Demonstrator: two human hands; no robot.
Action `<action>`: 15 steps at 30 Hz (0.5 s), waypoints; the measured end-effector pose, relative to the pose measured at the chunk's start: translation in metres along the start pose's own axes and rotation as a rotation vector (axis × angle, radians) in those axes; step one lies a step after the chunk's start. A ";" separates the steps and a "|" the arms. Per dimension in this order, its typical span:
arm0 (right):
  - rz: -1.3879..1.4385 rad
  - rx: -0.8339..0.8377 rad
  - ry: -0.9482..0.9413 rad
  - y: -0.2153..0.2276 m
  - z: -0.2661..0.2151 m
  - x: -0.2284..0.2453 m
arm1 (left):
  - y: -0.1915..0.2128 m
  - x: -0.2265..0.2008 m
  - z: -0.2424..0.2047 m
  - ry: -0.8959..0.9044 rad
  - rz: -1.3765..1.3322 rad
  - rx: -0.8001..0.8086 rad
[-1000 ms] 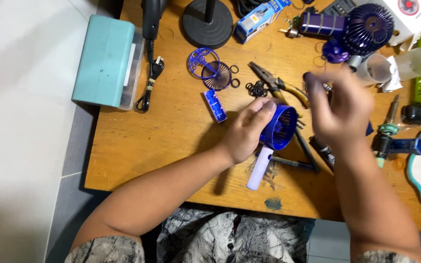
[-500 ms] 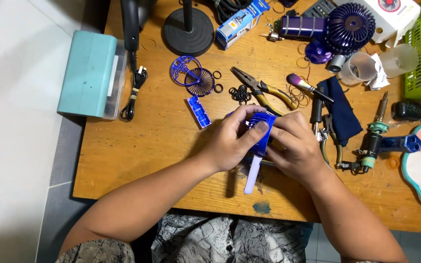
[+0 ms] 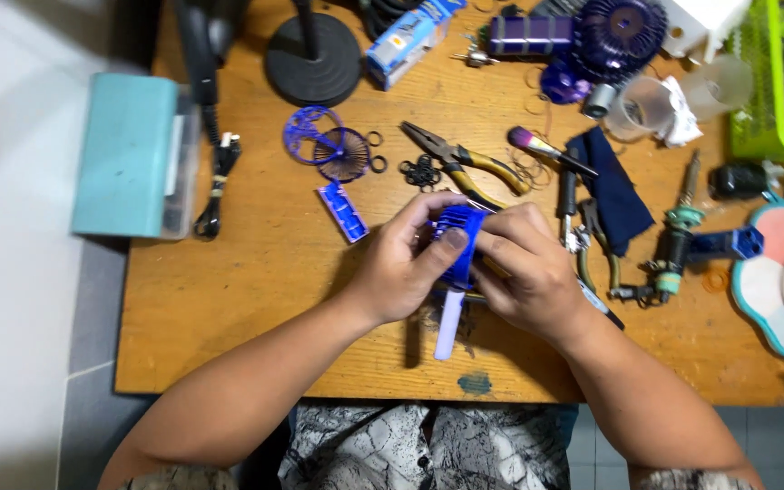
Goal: Disassembling and inspecting the internal components of a small portable fan motor using hands and tweezers.
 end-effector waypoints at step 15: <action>-0.034 -0.067 0.012 0.011 0.007 0.002 | 0.006 0.033 0.019 0.131 -0.299 0.146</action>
Point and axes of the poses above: each hand's wrist, its own z-axis towards the middle knuckle, its own y-axis out of the back of the hand, x = y × z, the point moved 6 cm from there along z, towards the middle knuckle, and after that the axes turned 15 degrees about y, right-handed, at the moved point
